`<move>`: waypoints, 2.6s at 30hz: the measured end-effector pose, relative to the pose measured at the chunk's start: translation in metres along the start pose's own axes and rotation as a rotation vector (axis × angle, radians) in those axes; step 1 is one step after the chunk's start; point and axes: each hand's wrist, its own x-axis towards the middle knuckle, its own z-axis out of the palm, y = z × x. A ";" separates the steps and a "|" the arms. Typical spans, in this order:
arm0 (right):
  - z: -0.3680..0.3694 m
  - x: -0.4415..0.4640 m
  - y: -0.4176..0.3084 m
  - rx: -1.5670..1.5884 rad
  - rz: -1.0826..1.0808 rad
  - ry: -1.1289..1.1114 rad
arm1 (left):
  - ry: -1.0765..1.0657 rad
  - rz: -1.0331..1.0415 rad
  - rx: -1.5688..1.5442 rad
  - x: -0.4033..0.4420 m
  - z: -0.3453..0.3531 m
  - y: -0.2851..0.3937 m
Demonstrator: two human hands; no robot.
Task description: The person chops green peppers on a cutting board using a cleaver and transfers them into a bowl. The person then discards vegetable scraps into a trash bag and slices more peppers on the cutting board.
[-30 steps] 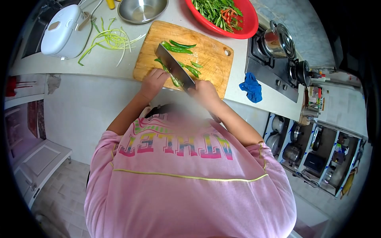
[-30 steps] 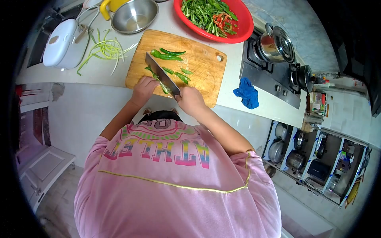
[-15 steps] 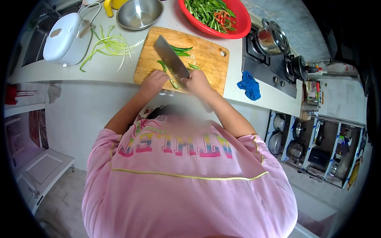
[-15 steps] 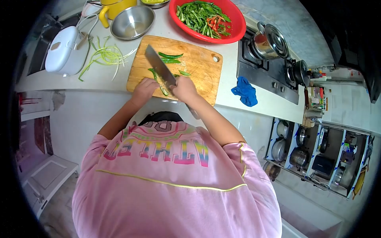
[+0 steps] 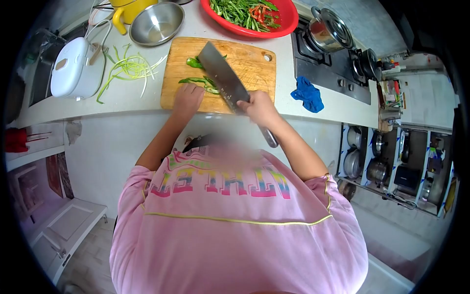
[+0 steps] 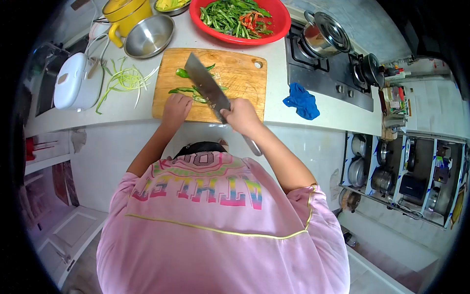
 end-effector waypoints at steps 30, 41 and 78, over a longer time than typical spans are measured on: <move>-0.019 -0.014 0.063 0.524 0.121 0.177 | -0.168 -0.090 -0.155 0.037 -0.002 0.012; -0.006 -0.005 0.118 1.096 0.245 0.139 | 0.039 -0.806 -0.805 0.061 -0.007 -0.003; -0.019 0.012 0.091 1.050 0.214 -0.186 | 0.232 -1.218 -1.287 -0.009 -0.050 0.017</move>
